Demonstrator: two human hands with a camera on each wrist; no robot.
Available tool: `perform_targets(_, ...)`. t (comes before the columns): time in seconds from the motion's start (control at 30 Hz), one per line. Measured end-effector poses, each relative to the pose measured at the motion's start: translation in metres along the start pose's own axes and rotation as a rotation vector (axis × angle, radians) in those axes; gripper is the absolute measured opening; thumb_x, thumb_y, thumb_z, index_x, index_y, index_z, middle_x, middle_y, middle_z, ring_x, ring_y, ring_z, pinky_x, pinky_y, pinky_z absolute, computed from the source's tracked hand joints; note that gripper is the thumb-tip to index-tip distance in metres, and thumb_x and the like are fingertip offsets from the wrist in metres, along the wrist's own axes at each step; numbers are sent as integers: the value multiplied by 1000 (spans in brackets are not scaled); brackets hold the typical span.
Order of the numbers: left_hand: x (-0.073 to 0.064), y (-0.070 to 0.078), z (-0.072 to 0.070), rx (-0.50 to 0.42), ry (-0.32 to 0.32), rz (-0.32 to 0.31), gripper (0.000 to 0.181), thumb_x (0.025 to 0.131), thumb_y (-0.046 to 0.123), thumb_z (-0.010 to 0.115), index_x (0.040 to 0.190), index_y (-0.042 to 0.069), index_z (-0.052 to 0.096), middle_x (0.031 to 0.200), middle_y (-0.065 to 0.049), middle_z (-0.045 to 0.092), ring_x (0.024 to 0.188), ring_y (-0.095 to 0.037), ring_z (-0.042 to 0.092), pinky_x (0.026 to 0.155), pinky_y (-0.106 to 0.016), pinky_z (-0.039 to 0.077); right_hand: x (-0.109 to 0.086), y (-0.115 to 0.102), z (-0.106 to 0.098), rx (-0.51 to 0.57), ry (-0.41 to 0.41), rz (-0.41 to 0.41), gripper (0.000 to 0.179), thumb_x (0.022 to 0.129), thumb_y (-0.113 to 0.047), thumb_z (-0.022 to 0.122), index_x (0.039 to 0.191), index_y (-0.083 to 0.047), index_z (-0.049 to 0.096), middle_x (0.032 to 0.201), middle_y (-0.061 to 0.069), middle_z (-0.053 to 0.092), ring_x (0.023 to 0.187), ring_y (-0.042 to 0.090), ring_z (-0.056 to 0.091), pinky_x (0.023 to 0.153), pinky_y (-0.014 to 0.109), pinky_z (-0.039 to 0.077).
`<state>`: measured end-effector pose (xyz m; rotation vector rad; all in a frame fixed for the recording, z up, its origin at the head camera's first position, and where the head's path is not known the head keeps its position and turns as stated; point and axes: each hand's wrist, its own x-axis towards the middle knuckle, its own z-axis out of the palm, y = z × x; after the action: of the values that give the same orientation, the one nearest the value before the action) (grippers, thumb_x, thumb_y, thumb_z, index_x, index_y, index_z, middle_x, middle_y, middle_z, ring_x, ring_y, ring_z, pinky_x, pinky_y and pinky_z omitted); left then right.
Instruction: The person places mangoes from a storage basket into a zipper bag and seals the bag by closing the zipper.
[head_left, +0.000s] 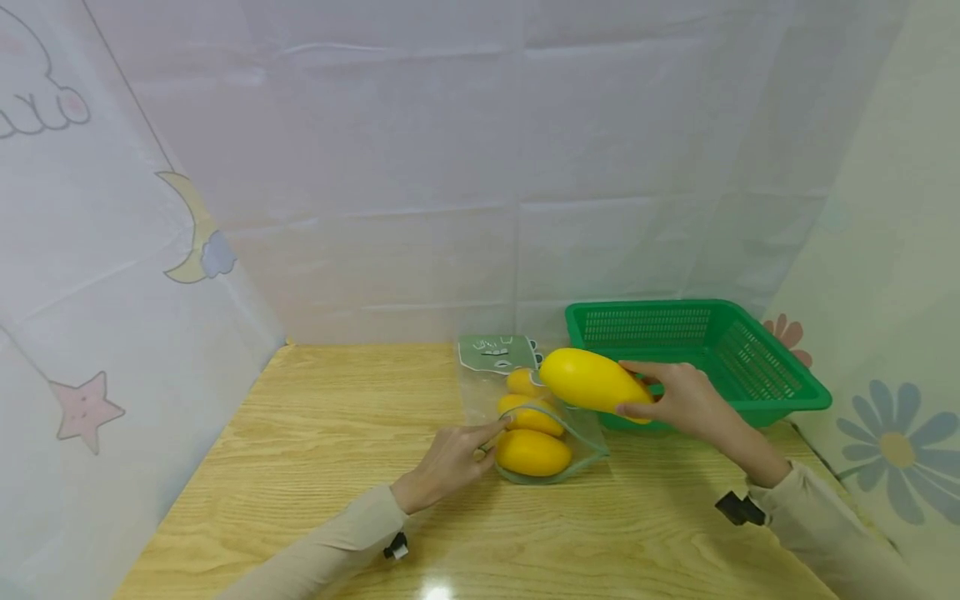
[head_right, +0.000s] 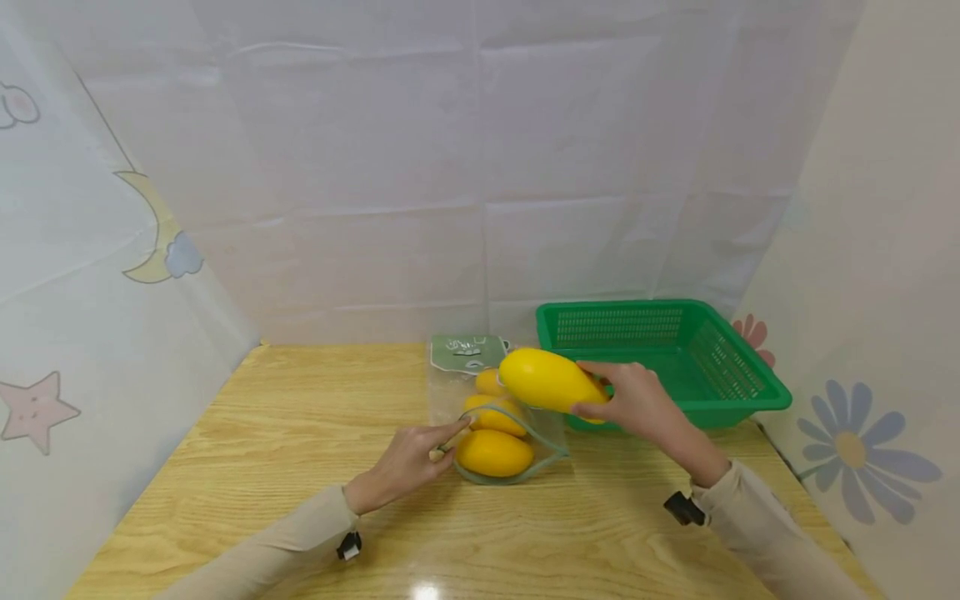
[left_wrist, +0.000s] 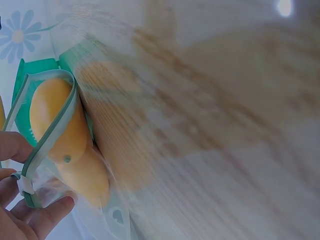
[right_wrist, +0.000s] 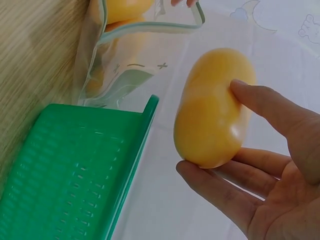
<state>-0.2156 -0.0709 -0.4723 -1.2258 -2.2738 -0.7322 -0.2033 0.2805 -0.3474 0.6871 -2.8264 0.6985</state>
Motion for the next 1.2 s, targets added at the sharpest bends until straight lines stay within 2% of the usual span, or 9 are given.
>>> perform_targets(0.27,0,0,0,-2,-12,-10,55,81,-1,76,134,2,60,109,-12,73,47,6,23,40,-7,21,-2,-9,3,27,-33,-28,70,82,-38,81,134,3,58,108,19,70,82,23,67,52,24,48)
perform_targets(0.47,0,1,-2,8,-24,-21,56,81,1,77,134,3,60,114,-11,71,46,6,23,40,-7,21,-2,-16,7,55,-60,-51,71,81,-39,81,134,4,59,112,17,69,94,30,66,63,26,55)
perform_targets(0.9,0,1,-2,0,-34,-26,55,82,0,76,135,3,59,115,-11,71,46,4,25,40,-7,22,-7,-28,11,104,-120,-79,67,80,-33,83,133,1,60,116,12,69,99,28,66,70,31,58)
perform_targets(1.1,0,1,-1,3,-31,-31,55,82,2,77,134,3,60,114,-11,71,47,4,27,40,-7,23,-9,-32,12,101,-144,-88,65,80,-35,83,131,0,62,115,11,70,94,22,66,63,26,53)
perform_targets(1.2,0,1,-2,21,-30,-34,54,82,4,78,133,3,61,114,-10,71,46,4,26,40,-7,21,-11,-34,13,106,-154,-98,65,80,-36,83,131,0,62,114,10,70,93,20,65,64,24,53)
